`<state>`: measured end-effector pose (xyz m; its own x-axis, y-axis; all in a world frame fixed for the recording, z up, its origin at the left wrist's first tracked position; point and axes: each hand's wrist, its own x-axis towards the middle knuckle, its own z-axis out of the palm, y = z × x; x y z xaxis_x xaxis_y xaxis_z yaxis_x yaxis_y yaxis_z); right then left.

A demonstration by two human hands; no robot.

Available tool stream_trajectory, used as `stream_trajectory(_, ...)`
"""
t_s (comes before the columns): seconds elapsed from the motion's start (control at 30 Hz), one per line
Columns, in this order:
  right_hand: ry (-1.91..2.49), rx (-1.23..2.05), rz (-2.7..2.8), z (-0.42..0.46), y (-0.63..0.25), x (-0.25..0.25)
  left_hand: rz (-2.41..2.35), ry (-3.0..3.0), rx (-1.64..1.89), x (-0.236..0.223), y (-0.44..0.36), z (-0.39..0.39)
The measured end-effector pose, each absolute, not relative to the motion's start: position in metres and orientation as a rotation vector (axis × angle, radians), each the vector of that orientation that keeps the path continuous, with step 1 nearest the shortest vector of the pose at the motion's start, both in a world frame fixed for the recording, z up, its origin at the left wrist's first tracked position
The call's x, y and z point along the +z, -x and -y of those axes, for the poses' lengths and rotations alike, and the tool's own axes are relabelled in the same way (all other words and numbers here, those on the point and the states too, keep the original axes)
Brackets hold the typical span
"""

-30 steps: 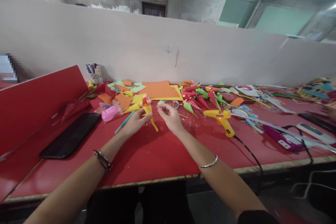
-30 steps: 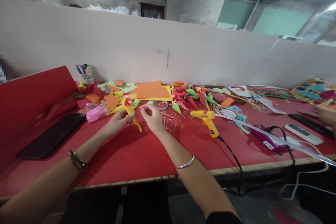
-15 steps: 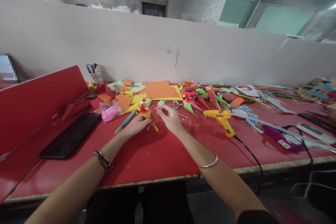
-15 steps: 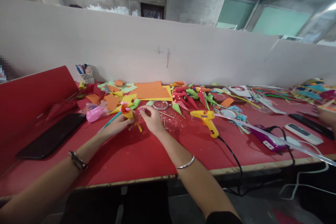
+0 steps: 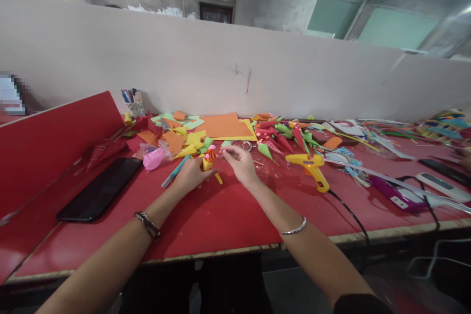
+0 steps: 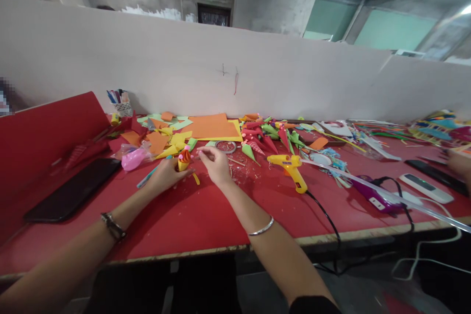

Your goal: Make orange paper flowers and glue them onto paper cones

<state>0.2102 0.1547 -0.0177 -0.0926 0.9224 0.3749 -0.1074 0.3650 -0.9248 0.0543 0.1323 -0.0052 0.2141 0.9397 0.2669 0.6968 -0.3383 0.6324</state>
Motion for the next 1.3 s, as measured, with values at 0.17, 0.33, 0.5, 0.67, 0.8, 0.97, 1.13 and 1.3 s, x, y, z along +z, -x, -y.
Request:
stream_trajectory(0.17, 0.851, 1.055, 1.393, -0.150, -0.212, -0.013, -1.560, -2.185, 0.858, -0.006, -0.054, -0.134)
stream_trajectory(0.33, 0.906, 1.038, 1.432, -0.149, -0.214, -0.012, -1.518, -2.144, 0.882, -0.007, -0.055, -0.133)
stream_trajectory(0.5, 0.827, 1.045, 1.421, -0.156, -0.212, -0.019, -1.456, -2.116, 0.878, -0.007, -0.054, -0.133)
stream_trajectory(0.67, 0.836, 1.177, 1.438, -0.153, -0.212, -0.017, -1.397, -2.106, 0.895, -0.008, -0.055, -0.131)
stream_trajectory(0.8, 0.962, 0.973, 1.464, -0.151, -0.216, -0.015, -1.306, -2.093, 0.777, -0.007, -0.057, -0.129)
stream_trajectory(0.97, 0.924, 0.858, 1.493, -0.158, -0.216, -0.020, -1.299, -2.101, 0.776, -0.005, -0.057, -0.128)
stream_trajectory(1.13, 0.809, 1.120, 1.338, -0.160, -0.212, -0.023, -1.302, -2.119, 0.766, -0.004, -0.057, -0.129)
stream_trajectory(1.3, 0.815, 1.186, 1.288, -0.153, -0.212, -0.016, -1.307, -2.121, 0.745, -0.003, -0.057, -0.128)
